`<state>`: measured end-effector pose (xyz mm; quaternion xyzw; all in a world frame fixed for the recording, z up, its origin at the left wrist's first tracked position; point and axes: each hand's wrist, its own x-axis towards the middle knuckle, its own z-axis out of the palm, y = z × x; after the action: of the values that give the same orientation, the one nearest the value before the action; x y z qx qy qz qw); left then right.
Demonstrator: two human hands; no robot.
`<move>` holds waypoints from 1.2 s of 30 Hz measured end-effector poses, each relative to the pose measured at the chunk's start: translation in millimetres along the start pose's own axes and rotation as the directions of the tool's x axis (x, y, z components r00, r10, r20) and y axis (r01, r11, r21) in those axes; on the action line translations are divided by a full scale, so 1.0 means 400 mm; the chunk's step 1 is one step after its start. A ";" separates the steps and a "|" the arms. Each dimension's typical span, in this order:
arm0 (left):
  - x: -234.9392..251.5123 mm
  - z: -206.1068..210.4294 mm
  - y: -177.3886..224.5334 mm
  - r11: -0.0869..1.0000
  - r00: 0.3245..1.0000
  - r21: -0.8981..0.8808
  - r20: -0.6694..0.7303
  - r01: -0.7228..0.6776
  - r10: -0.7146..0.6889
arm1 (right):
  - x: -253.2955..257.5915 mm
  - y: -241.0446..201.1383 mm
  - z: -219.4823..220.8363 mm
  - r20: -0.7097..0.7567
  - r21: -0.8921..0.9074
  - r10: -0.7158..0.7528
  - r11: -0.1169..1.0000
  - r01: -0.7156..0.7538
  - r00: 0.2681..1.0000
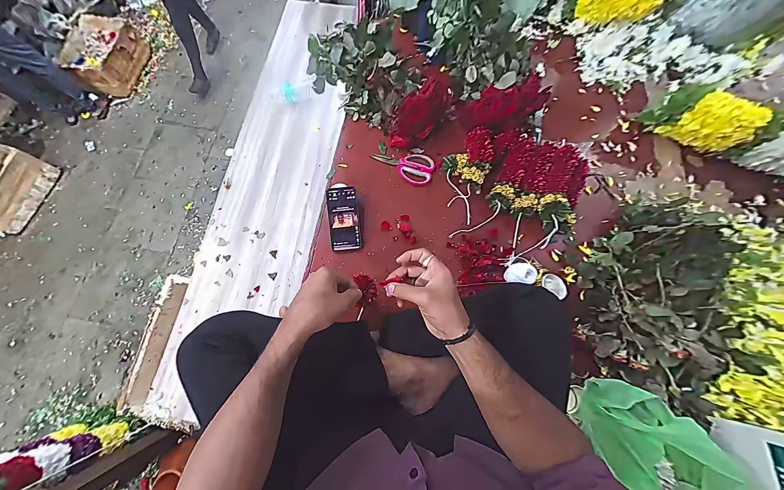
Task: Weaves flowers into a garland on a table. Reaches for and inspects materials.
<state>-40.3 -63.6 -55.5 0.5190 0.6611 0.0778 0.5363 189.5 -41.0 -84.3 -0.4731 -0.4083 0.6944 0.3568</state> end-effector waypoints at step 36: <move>-0.086 -0.011 0.347 0.841 0.841 0.308 0.466 -0.445 0.275 | 0.038 -0.064 -0.123 0.436 0.140 -0.358 0.933 0.331 0.826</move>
<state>36.1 -25.5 59.5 0.7401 0.4251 -0.0676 0.5167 234.2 -5.7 -77.6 -0.2055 -0.5386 0.7211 0.3844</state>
